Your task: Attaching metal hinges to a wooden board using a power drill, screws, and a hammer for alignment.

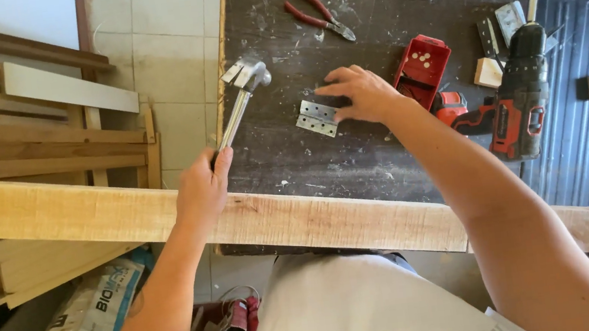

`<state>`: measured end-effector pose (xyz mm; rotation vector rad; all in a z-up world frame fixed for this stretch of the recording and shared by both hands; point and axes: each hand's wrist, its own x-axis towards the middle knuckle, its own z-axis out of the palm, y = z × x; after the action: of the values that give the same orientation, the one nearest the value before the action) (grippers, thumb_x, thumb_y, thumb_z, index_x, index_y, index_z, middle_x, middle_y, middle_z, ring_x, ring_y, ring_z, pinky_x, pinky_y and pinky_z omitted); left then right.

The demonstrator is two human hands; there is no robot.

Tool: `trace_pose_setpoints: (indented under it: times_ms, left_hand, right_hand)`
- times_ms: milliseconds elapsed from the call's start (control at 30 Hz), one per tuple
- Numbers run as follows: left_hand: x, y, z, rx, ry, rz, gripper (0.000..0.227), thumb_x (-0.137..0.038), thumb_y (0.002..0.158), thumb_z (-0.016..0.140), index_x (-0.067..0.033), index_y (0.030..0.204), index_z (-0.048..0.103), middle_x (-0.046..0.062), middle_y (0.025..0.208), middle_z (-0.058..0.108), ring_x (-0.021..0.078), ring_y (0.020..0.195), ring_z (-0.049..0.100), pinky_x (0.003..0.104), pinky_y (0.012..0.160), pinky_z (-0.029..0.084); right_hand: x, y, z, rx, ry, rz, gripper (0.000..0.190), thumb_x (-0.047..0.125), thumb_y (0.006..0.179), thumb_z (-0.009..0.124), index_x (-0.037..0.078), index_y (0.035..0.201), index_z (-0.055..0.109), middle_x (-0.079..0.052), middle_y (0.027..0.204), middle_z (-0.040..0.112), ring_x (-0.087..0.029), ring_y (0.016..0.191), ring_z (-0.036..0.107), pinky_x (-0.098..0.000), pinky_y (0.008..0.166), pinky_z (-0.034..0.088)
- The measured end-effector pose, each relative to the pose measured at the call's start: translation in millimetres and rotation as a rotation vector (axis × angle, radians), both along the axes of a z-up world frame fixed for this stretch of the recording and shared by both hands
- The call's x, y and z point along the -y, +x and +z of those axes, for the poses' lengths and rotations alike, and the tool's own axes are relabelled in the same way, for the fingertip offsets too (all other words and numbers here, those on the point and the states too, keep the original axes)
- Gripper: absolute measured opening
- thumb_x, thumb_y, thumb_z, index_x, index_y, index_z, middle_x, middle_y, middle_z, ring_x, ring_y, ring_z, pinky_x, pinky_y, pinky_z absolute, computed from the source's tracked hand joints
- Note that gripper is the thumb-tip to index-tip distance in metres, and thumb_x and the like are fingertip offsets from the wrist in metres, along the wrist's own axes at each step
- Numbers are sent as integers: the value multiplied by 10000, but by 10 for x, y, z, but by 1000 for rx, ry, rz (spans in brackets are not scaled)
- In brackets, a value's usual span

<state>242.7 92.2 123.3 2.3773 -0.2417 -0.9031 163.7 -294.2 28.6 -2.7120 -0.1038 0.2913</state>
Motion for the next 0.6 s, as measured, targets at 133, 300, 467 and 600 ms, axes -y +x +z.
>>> trace_pose_setpoints:
  times_ms: [133,300,467,600]
  left_hand:
    - [17,-36,-62,-37,-7,-20,615,-693,1073,409,-153,1139,696,240,1032,769,473,1113,707,591,960,556]
    - [147,-91,-144,28,37,-164,621,-704,1069,379,-178,1164,694,228,960,778,456,1048,738,562,924,585]
    - [482,-71,-38,157,44,-248,655,-690,1090,357,-135,1163,697,250,887,766,459,951,763,556,843,611]
    - [716,-111,-37,257,71,-315,683,-711,1089,314,-134,1164,672,274,828,746,481,907,765,563,805,612]
  right_hand:
    - [-209,-243,-105,142,-122,100,844,892,731,513,439,1428,658,-36,1493,631,-338,1423,546,-516,1036,483]
    - [-338,-302,-767,400,-262,-214,647,518,937,755,266,1518,619,9,1604,537,-266,1508,446,-444,1106,474]
    - [-711,-429,-767,497,-315,-278,533,269,996,721,71,1479,616,-108,1497,594,-294,1425,544,-432,1057,508]
    - [-779,-503,-763,516,-295,-251,500,233,1026,662,19,1474,606,-137,1499,587,-293,1448,531,-431,1146,449]
